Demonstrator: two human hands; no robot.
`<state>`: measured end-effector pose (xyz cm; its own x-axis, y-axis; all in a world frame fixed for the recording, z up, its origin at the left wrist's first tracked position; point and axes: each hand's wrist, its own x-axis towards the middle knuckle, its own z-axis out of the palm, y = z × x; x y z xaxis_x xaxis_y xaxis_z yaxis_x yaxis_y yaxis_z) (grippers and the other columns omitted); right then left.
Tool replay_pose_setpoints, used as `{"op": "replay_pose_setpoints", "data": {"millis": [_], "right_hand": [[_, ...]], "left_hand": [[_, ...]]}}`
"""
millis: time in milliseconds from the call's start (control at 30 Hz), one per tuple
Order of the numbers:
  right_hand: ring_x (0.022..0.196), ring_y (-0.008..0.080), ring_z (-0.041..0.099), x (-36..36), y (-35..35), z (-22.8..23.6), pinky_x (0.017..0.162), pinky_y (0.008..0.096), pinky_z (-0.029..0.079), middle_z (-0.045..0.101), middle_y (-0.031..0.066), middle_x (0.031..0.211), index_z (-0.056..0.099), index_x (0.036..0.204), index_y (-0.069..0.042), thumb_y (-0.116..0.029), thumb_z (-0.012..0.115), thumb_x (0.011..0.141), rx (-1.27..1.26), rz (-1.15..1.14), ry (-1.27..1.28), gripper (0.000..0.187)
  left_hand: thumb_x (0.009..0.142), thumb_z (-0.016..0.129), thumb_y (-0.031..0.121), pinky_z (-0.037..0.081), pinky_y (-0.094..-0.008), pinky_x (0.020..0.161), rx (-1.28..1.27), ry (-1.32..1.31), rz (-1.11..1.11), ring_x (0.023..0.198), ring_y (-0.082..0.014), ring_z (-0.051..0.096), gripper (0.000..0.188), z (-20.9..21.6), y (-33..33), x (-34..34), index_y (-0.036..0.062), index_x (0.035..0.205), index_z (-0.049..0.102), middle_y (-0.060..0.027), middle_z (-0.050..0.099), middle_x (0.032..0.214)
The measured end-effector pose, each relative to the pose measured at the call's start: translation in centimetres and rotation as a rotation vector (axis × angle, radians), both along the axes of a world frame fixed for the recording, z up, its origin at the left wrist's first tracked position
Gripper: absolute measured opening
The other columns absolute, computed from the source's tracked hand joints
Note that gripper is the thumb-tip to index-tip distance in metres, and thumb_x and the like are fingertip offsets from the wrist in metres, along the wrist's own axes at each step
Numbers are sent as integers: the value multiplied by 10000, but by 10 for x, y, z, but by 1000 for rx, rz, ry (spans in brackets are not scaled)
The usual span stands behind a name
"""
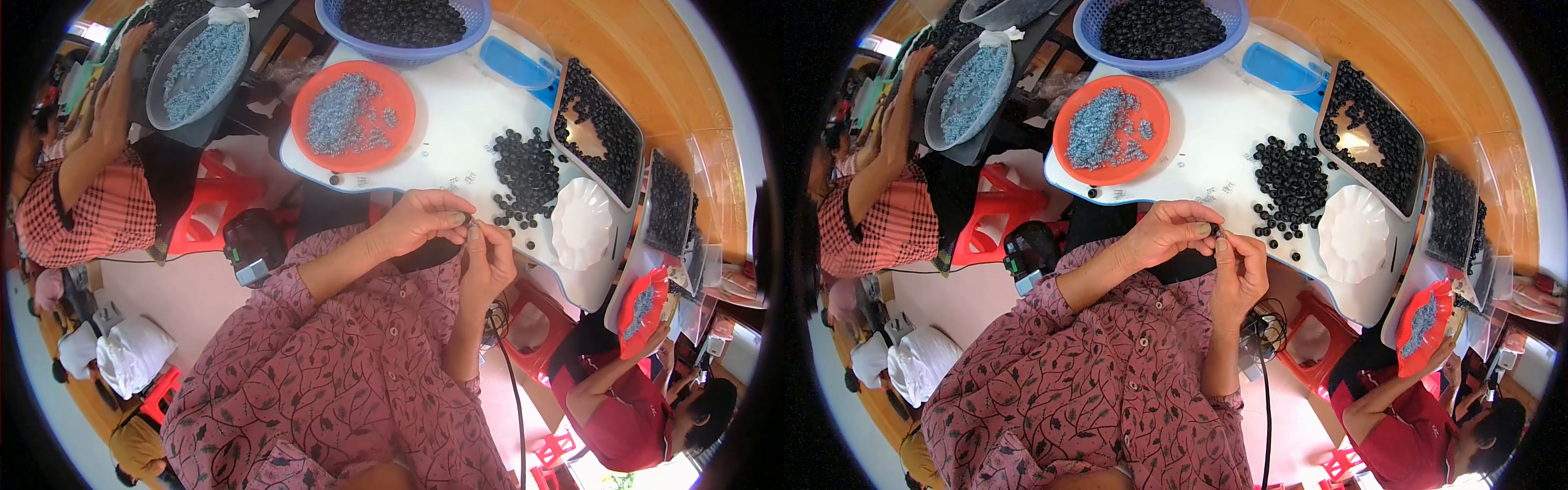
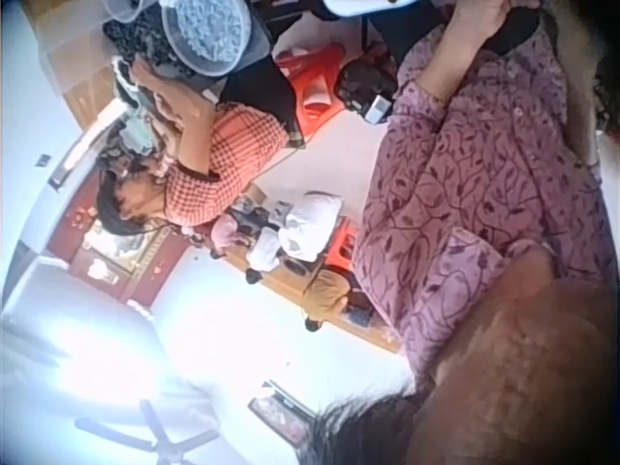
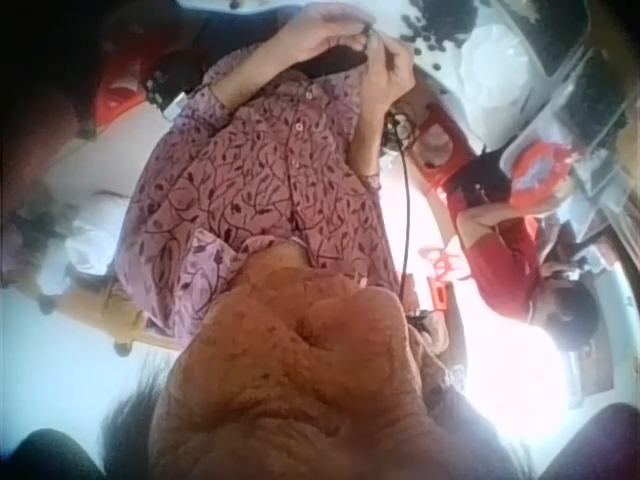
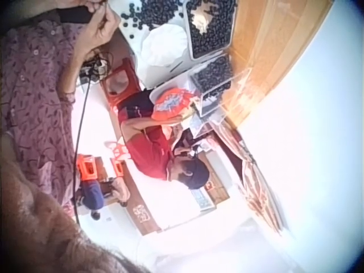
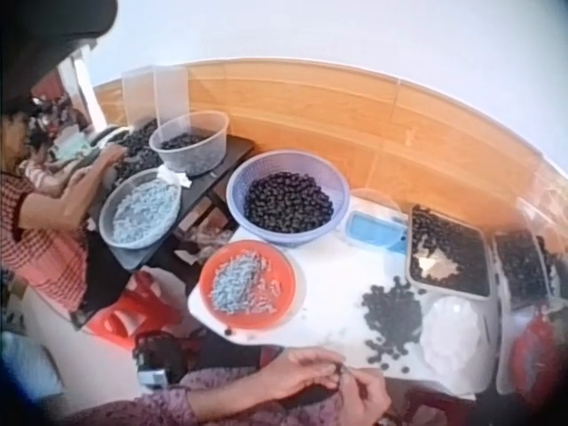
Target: The person sorts and assembles small blue and black plastic components by hand at a workshop table.
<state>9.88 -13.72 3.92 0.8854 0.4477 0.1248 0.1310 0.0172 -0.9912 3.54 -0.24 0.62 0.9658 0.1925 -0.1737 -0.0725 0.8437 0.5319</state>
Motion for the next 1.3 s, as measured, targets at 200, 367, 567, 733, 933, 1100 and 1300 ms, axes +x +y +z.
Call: {"op": "replay_pose_setpoints", "data": {"millis": [200, 367, 567, 733, 933, 1100, 1300], "right_hand": [[844, 96, 562, 0, -2, -2, 757, 212, 453, 588, 47, 934, 650, 993, 11, 9, 643, 889, 9, -2, 27, 104], [823, 91, 561, -1, 0, -2, 737, 211, 457, 588, 47, 931, 650, 990, 14, 8, 650, 885, 12, -1, 15, 106], [768, 69, 553, 5, -5, -4, 704, 196, 449, 606, 23, 885, 659, 960, 9, 2, 676, 867, -51, 44, 80, 94], [656, 51, 527, 8, -9, -6, 619, 178, 420, 640, -1, 772, 654, 914, 1, -24, 685, 866, 79, 66, 473, 62], [662, 39, 533, 7, -8, -10, 610, 166, 411, 645, 6, 799, 649, 902, -6, -9, 664, 874, 68, 38, 485, 32], [675, 36, 535, 6, -4, -7, 643, 171, 432, 644, 0, 801, 645, 900, -7, 11, 680, 859, 17, 30, 380, 57], [711, 82, 566, 31, -4, -18, 621, 224, 449, 626, 20, 835, 646, 908, -13, -30, 678, 857, -224, -93, 122, 63]], "left_hand": [[926, 590, 28, 586, -303, 764, 77, 23, 3, 853, -168, 682, 230, 2, -1, 0, -32, 1145, 630, -113, 677, 968], [932, 585, 31, 579, -290, 757, 164, 19, 10, 828, -155, 675, 213, 1, -2, -1, -31, 1127, 641, -96, 676, 959], [931, 595, 42, 567, -269, 754, 365, 58, -20, 824, -135, 659, 211, 0, 2, -3, -24, 1124, 647, -94, 671, 969], [949, 557, 39, 569, -278, 758, 225, 39, -94, 827, -141, 657, 213, -4, 2, -3, -27, 1132, 643, -95, 665, 952], [939, 564, 35, 569, -275, 749, 135, 88, -77, 790, -137, 648, 209, -4, -1, -2, -27, 1120, 648, -89, 660, 919], [926, 585, 37, 563, -257, 705, 257, 97, -60, 769, -127, 637, 199, -9, -2, -3, -25, 1103, 653, -82, 656, 894], [917, 617, 61, 565, -252, 665, 184, 160, -31, 754, -123, 631, 202, -8, -3, -4, -24, 1096, 653, -69, 650, 900]]}}
